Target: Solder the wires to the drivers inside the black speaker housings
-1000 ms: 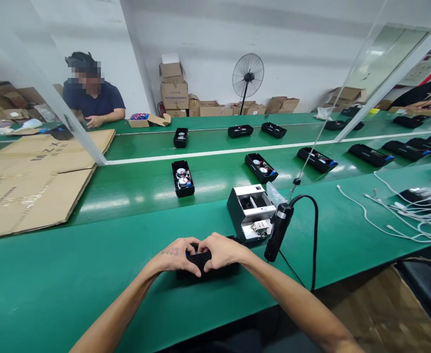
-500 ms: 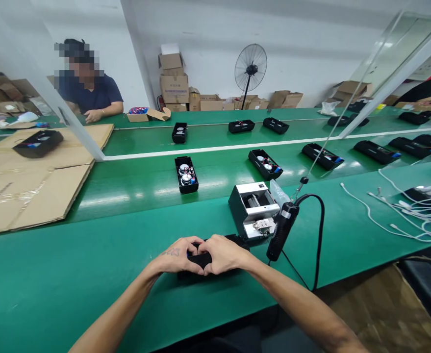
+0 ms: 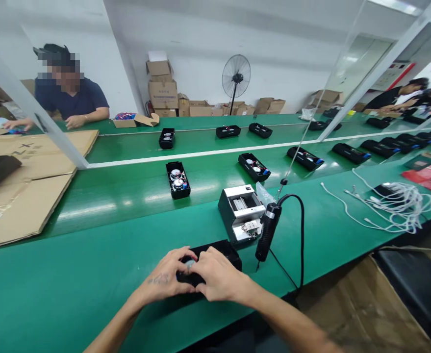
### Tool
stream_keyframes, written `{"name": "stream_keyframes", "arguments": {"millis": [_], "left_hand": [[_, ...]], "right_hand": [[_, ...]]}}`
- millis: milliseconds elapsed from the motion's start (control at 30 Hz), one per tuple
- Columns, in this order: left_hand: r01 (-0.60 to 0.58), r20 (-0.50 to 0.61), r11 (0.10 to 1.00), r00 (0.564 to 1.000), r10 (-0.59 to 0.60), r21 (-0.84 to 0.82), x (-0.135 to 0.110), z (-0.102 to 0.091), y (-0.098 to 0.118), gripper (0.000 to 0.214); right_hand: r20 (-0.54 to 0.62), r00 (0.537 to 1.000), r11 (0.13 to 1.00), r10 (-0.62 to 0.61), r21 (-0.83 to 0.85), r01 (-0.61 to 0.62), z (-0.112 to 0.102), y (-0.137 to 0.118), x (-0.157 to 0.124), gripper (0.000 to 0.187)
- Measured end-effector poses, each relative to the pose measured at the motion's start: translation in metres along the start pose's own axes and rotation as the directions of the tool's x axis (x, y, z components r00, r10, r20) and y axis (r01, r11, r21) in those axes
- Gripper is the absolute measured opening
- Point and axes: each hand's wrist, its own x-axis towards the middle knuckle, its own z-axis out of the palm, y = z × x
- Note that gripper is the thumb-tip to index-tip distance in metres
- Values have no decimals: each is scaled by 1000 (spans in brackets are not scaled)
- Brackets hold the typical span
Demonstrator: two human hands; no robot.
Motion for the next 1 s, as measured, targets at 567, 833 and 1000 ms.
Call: {"name": "stream_keyframes", "arguments": {"millis": [567, 833, 1000], "left_hand": [[-260, -300, 796, 827, 476, 547, -40, 68, -4, 24], [-198, -499, 890, 768, 401, 411, -37, 85, -12, 23], [-162, -520, 902, 770, 370, 401, -24, 82, -7, 24]], "right_hand": [[-664, 139, 676, 735, 732, -79, 17, 103, -102, 46], [-726, 146, 675, 671, 681, 285, -14, 92, -88, 34], [-855, 86, 807, 512, 513, 292, -49, 91, -67, 42]]}}
